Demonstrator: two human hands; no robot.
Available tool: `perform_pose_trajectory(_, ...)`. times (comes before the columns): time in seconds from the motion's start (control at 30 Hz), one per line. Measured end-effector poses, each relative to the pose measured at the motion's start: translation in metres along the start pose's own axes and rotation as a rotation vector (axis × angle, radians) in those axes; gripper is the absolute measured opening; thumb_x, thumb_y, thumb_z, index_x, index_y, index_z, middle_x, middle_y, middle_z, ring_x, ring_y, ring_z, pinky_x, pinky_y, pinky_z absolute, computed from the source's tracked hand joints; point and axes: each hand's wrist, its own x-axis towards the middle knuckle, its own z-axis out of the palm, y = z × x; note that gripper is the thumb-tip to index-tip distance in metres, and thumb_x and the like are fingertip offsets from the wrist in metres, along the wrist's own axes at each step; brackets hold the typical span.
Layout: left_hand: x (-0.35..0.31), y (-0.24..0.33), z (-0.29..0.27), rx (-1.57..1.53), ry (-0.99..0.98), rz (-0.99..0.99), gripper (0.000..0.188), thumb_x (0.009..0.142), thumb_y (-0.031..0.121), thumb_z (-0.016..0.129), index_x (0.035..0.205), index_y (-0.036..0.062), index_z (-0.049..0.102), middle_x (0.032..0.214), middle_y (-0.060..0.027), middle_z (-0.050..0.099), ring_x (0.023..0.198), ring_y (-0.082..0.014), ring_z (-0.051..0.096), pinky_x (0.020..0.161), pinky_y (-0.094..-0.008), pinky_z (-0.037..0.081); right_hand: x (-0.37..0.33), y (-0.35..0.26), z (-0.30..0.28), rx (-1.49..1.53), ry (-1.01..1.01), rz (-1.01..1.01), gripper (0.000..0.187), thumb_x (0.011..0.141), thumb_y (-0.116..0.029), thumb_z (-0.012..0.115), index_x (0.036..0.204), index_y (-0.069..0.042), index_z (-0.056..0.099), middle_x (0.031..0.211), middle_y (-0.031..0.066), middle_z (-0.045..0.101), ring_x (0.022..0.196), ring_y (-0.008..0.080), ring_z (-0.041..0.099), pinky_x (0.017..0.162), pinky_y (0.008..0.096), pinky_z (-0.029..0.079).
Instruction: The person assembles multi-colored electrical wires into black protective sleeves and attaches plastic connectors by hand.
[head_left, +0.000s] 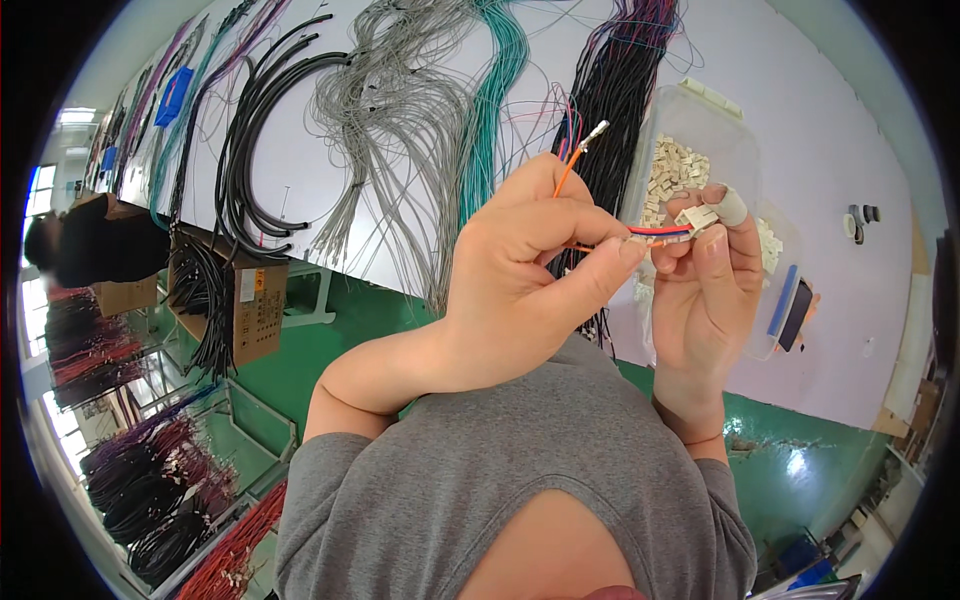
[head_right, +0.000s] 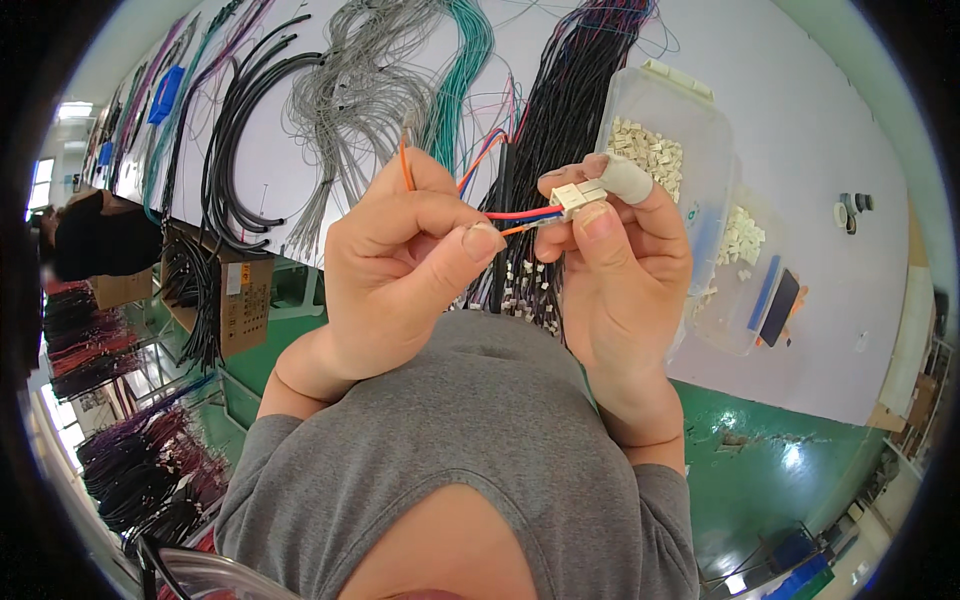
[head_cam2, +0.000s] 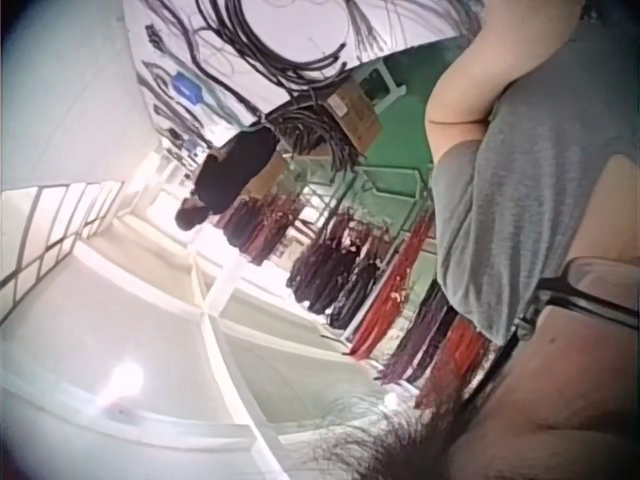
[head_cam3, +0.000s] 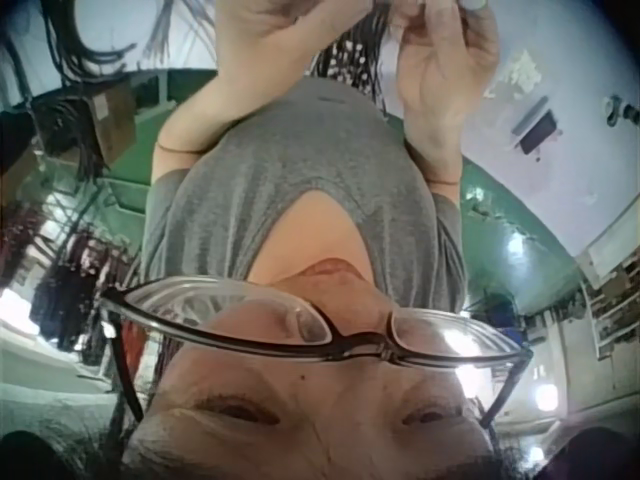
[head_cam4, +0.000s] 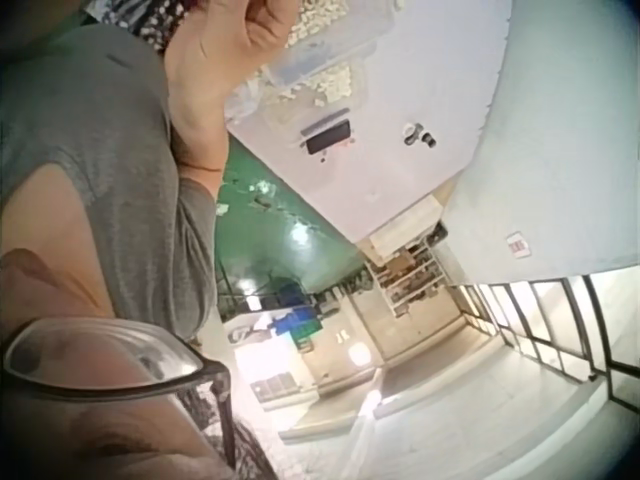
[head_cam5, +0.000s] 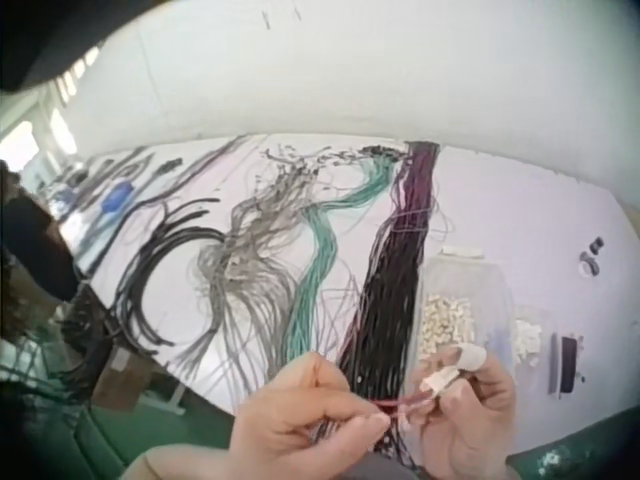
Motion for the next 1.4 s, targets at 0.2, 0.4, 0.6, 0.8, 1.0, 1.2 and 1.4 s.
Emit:
perform_pose_trajectory(0.2, -0.004, 0.006, -0.002, -0.056, 0.017, -0.084, 0.004, 0.073, 0.003, 0.057, 0.073, -0.0007, 0.057, 0.072, -0.0023, 0.041, 0.061, -0.0073, 0.036, 0.053, -0.0177, 0.028, 0.0, 0.0, 0.005, 0.018, -0.002, 0.018, 0.022, 0.081, -0.004, 0.047, 0.103, -0.003, 0.05, 0.096, 0.017, 0.052, 0.07, 0.0131, 0.053, 0.062, 0.0253, 0.044)
perform_pose_trajectory(0.4, 0.002, 0.01, -0.021, -0.024, 0.07, -0.066, 0.003, 0.07, 0.003, 0.061, 0.071, 0.0007, 0.059, 0.066, -0.0007, 0.043, 0.057, -0.0056, 0.036, 0.05, -0.0183, 0.028, -0.003, -0.007, -0.003, 0.021, -0.11, 0.125, 0.021, 0.08, -0.008, 0.049, 0.101, -0.001, 0.05, 0.092, 0.0179, 0.053, 0.065, 0.0128, 0.053, 0.058, 0.024, 0.045)
perform_pose_trajectory(0.6, -0.002, 0.009, -0.015, -0.104, -0.105, -0.165, 0.005, 0.07, 0.005, 0.061, 0.069, 0.0014, 0.058, 0.065, -0.0004, 0.043, 0.058, -0.0061, 0.036, 0.05, -0.0195, 0.027, -0.002, -0.01, -0.001, 0.184, -0.074, 0.314, 0.023, 0.079, -0.012, 0.052, 0.097, 0.001, 0.049, 0.088, 0.0171, 0.052, 0.061, 0.0118, 0.052, 0.052, 0.0223, 0.045)
perform_pose_trajectory(0.8, -0.002, 0.006, -0.014, -0.138, -0.087, -0.219, 0.005, 0.07, 0.004, 0.06, 0.069, 0.0003, 0.057, 0.067, -0.0009, 0.043, 0.059, -0.0067, 0.035, 0.051, -0.0193, 0.027, -0.004, -0.008, 0.0, 0.153, -0.061, 0.287, 0.022, 0.079, -0.013, 0.053, 0.097, 0.0, 0.049, 0.089, 0.0168, 0.052, 0.062, 0.0114, 0.052, 0.052, 0.0223, 0.044)
perform_pose_trajectory(1.0, -0.004, 0.007, -0.014, -0.045, -0.095, -0.124, 0.002, 0.07, 0.002, 0.06, 0.07, 0.0007, 0.058, 0.069, -0.0017, 0.043, 0.062, -0.0078, 0.036, 0.054, -0.019, 0.027, -0.008, -0.009, 0.004, 0.024, -0.048, 0.188, 0.022, 0.078, -0.01, 0.053, 0.096, 0.001, 0.049, 0.087, 0.0171, 0.053, 0.068, 0.0141, 0.053, 0.053, 0.0225, 0.045)
perform_pose_trajectory(1.2, -0.005, 0.008, -0.014, 0.053, -0.111, -0.003, 0.003, 0.067, 0.001, 0.06, 0.068, 0.0016, 0.057, 0.065, -0.0024, 0.042, 0.059, -0.0095, 0.037, 0.05, -0.0206, 0.028, -0.009, -0.008, 0.003, -0.009, -0.08, 0.133, 0.021, 0.077, -0.009, 0.054, 0.095, 0.001, 0.05, 0.085, 0.0179, 0.053, 0.07, 0.0173, 0.054, 0.052, 0.0229, 0.046)
perform_pose_trajectory(1.4, -0.007, 0.009, -0.015, 0.043, -0.112, -0.004, 0.003, 0.066, 0.001, 0.06, 0.068, 0.0016, 0.057, 0.066, -0.003, 0.042, 0.06, -0.0099, 0.038, 0.05, -0.0208, 0.028, -0.009, -0.009, 0.001, 0.061, -0.134, 0.156, 0.019, 0.077, -0.008, 0.052, 0.094, 0.001, 0.05, 0.084, 0.0179, 0.053, 0.072, 0.0184, 0.054, 0.051, 0.0232, 0.047)
